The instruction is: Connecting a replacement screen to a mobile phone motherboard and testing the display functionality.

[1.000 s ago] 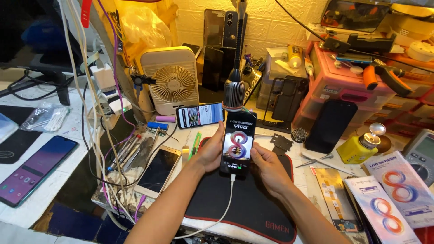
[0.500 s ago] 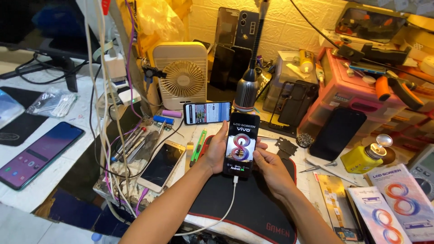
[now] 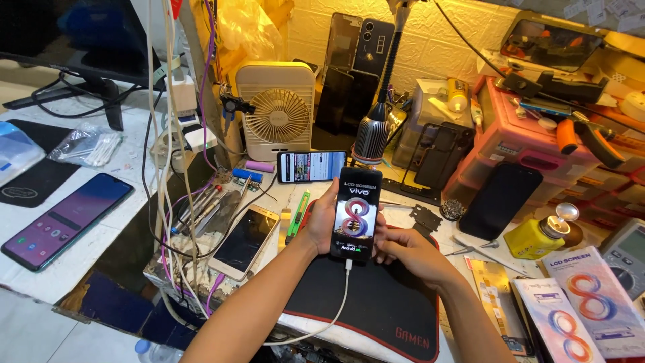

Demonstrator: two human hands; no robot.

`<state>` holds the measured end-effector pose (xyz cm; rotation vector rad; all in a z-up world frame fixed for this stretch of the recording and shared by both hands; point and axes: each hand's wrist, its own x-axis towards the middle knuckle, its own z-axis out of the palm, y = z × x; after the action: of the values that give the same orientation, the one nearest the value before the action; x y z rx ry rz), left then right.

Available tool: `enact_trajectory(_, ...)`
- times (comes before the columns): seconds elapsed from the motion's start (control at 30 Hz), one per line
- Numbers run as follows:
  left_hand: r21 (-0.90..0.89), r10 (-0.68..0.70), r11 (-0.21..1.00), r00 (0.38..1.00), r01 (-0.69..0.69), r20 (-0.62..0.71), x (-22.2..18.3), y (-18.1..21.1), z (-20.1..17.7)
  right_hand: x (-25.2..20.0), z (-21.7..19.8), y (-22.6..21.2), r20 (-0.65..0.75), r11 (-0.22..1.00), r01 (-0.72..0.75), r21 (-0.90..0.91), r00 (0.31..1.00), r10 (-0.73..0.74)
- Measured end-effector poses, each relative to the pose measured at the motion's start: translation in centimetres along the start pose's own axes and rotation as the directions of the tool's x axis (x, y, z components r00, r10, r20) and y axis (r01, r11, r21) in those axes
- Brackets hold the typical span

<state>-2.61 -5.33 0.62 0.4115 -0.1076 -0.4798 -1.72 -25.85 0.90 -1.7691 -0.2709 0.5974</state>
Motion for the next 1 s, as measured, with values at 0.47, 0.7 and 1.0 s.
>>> enact_trajectory(0.47, 0.004, -0.018, 1.0, 0.998, 0.018, 0.052, 0.3, 1.1, -0.6, 1.2, 0.5, -0.1, -0.128, 0.955, -0.015, -0.296, 0.991, -0.024)
enact_trajectory(0.7, 0.035, -0.062, 0.998, 0.997, 0.061, 0.037, 0.7, 0.9, -0.7, 2.3, 0.2, 1.6, -0.139, 0.935, 0.014, -0.353, 0.988, -0.068)
enact_trajectory(1.0, 0.095, 0.058, 0.994, 0.996, -0.051, -0.066, 1.0, 0.8, -1.4, 1.4, 0.5, 1.2, -0.277, 0.764, 0.085, -0.639, 0.902, -0.332)
